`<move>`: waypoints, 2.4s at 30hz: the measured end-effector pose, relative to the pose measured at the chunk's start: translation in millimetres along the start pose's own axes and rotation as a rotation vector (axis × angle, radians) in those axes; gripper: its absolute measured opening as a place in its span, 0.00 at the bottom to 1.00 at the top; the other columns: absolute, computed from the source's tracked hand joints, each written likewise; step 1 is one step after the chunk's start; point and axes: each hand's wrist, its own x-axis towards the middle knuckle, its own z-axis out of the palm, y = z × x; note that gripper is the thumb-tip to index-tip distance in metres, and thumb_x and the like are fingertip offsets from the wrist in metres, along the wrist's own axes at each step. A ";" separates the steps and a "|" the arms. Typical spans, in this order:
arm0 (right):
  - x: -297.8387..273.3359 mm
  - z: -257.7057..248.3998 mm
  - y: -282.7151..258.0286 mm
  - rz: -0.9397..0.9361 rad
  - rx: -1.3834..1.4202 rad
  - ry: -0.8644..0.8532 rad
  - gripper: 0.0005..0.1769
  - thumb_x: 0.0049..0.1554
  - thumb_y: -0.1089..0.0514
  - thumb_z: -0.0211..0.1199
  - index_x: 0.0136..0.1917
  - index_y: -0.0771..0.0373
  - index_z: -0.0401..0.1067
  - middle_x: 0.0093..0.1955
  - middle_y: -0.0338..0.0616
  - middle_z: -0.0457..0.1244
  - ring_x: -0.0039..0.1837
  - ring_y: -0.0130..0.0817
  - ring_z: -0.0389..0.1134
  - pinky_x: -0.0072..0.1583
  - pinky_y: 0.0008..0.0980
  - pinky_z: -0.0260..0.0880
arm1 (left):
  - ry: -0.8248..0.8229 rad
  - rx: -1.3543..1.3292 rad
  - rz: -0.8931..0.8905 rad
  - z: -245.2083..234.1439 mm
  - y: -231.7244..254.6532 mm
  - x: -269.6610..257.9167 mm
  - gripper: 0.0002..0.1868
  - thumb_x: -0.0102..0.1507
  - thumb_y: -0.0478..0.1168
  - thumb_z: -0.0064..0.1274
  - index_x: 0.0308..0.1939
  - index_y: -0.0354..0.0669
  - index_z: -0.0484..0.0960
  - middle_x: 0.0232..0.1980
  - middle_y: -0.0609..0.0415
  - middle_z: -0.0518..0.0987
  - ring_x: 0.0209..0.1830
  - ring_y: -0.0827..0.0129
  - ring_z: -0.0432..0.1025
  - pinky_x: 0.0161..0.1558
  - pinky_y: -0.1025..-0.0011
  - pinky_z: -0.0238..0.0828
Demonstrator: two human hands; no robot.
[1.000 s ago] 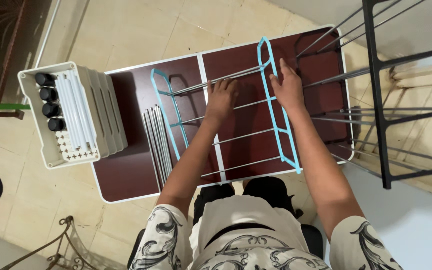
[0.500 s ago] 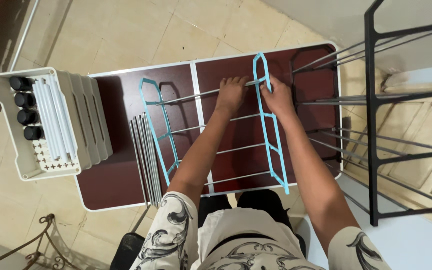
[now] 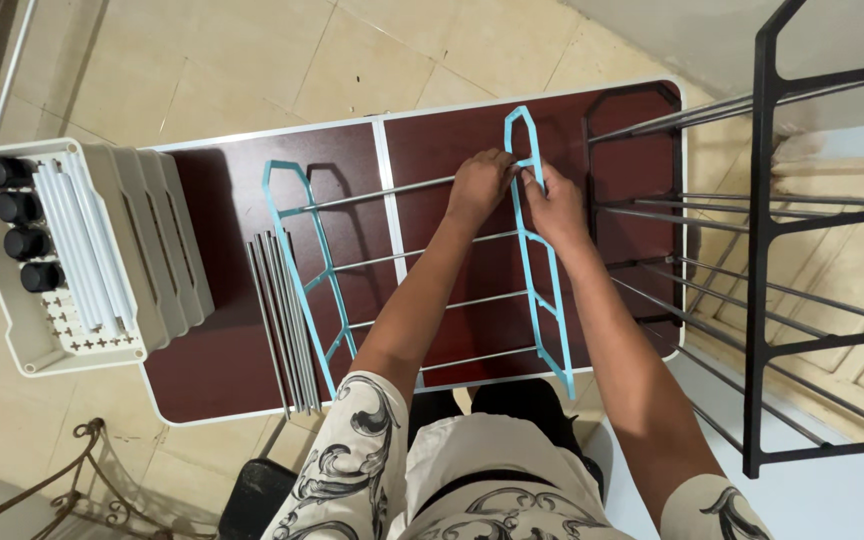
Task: The person assembles a light blue plastic drying rack by inserting silver metal rods into the side frames. They repeatedly pick rods from a pile on the table, place them into slots, and adjust the rack's position. The process continues until the rack is fully populated with rods.
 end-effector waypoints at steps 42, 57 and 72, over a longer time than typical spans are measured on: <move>-26.6 33.9 -26.0 -0.430 -0.420 0.145 0.22 0.62 0.72 0.57 0.70 0.73 0.68 0.73 0.60 0.61 0.62 0.57 0.70 0.60 0.45 0.74 | -0.019 0.117 0.023 -38.3 -0.5 -21.9 0.09 0.62 0.36 0.56 0.46 0.42 0.83 0.43 0.50 0.83 0.46 0.55 0.75 0.50 0.61 0.72; 4.2 51.4 -24.5 -0.410 -0.693 0.045 0.14 0.54 0.75 0.60 0.55 0.75 0.74 0.55 0.61 0.67 0.53 0.55 0.72 0.53 0.44 0.75 | -0.006 0.218 -0.027 -76.2 -11.8 -53.7 0.15 0.64 0.32 0.51 0.54 0.44 0.82 0.44 0.53 0.82 0.48 0.58 0.75 0.50 0.60 0.70; 3.1 53.4 -28.0 -0.368 -0.820 0.032 0.07 0.52 0.78 0.62 0.46 0.75 0.74 0.53 0.63 0.67 0.50 0.53 0.73 0.49 0.39 0.77 | 0.097 0.392 -0.237 -150.1 -91.1 -129.1 0.14 0.64 0.33 0.51 0.54 0.44 0.83 0.54 0.49 0.83 0.55 0.51 0.74 0.66 0.53 0.61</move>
